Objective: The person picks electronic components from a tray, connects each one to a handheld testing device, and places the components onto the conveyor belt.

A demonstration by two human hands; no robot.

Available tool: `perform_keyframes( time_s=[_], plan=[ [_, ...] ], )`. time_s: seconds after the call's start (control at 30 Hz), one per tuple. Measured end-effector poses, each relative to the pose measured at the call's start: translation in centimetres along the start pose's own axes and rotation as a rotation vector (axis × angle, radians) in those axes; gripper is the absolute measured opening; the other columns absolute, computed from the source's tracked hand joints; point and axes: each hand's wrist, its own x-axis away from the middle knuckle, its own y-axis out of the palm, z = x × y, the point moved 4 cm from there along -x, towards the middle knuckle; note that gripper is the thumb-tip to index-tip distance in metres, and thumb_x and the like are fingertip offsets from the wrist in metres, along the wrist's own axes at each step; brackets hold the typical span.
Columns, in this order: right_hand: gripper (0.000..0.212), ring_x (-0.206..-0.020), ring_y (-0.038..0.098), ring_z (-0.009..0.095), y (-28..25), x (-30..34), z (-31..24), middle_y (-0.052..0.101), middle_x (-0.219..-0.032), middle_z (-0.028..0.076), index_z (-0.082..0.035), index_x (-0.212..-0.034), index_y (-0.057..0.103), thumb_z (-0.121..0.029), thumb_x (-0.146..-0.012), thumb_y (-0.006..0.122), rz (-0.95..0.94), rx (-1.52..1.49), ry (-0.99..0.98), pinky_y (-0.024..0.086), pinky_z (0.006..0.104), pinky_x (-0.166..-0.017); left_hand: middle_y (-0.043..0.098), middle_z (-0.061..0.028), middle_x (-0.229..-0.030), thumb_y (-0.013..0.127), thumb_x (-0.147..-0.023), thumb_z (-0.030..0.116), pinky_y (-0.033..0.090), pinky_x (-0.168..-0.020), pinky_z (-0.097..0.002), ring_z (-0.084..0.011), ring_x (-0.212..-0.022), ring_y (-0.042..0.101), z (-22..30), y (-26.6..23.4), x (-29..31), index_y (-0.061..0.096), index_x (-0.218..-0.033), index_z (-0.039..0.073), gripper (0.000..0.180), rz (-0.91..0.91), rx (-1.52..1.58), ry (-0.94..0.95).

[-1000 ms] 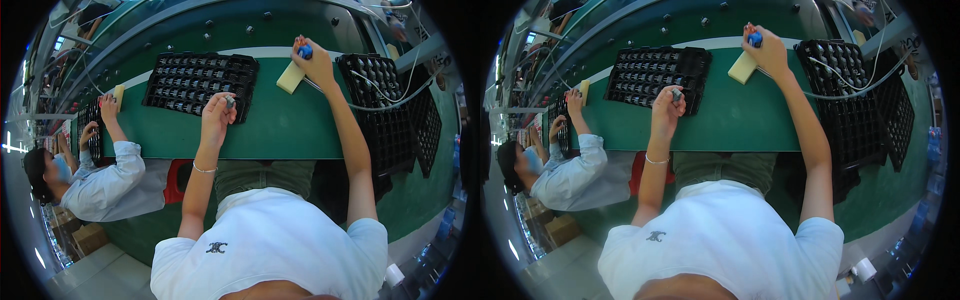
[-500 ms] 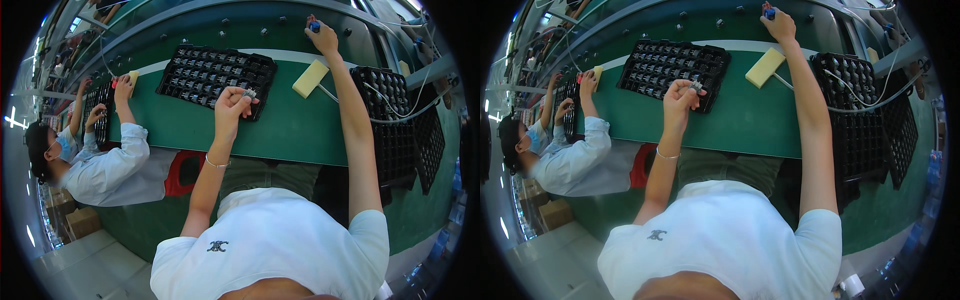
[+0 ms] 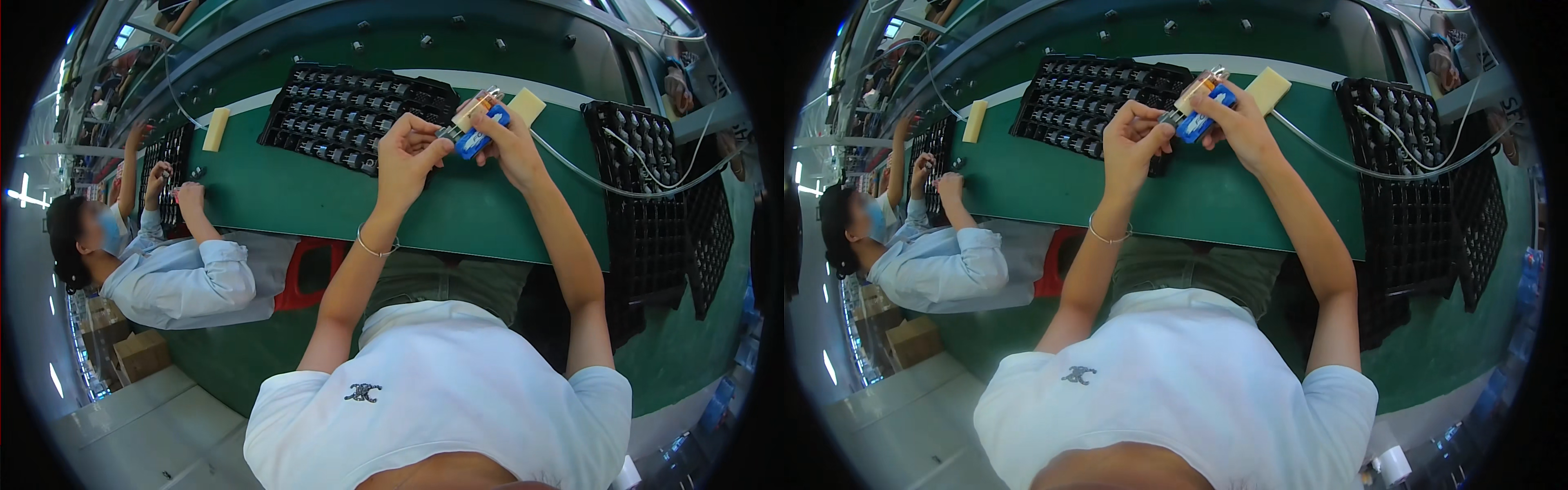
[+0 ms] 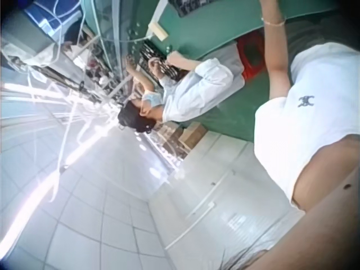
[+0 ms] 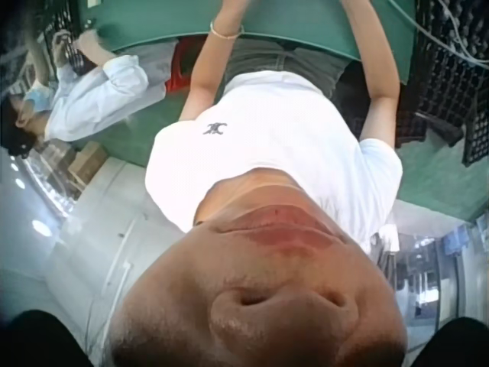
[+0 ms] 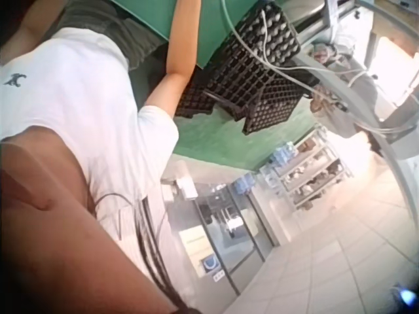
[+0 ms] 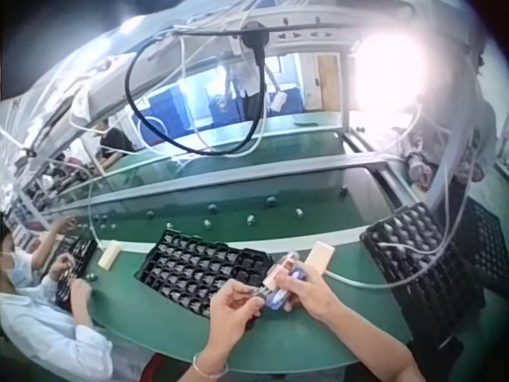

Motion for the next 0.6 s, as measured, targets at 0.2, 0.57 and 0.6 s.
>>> perform_keyframes(
  time_s=[0.2, 0.57, 0.6],
  plan=[
    [0.036, -0.067, 0.059, 0.005, -0.1, 0.3, 1.2, 0.062, -0.087, 0.002, -0.006, -0.111, 0.056, -0.034, -0.090, 0.063, -0.053, -0.060, 0.084, 0.046, 0.0171, -0.048, 0.066, -0.0055, -0.078, 0.075, -0.078, 0.004, 0.045, -0.054, -0.0179, -0.0062, -0.065, 0.061, -0.7, -0.4, -0.6, 0.055, -0.089, 0.003, 0.023, -0.156, 0.071, -0.142],
    [0.040, -0.063, 0.060, 0.008, -1.8, 1.2, 1.4, 0.063, -0.088, 0.004, -0.004, -0.117, 0.054, -0.030, -0.088, 0.066, -0.044, -0.138, 0.070, 0.049, 0.0192, -0.049, 0.061, -0.0008, -0.083, 0.071, -0.083, 0.014, 0.046, -0.062, -0.0195, -0.0064, -0.074, 0.057, -1.9, -3.6, -2.7, 0.059, -0.111, 0.004, 0.033, -0.352, -0.106, -0.062],
    [0.040, -0.063, 0.060, 0.008, -2.8, 1.1, 1.4, 0.063, -0.088, 0.004, -0.004, -0.117, 0.054, -0.030, -0.088, 0.066, 0.027, -0.125, 0.117, 0.049, 0.0192, -0.049, 0.063, -0.0004, -0.083, 0.071, -0.084, 0.016, 0.046, -0.060, -0.0205, -0.0064, -0.072, 0.057, -1.7, -6.0, -4.0, 0.062, -0.108, 0.004, 0.028, -0.225, -0.204, -0.012]
  ],
)
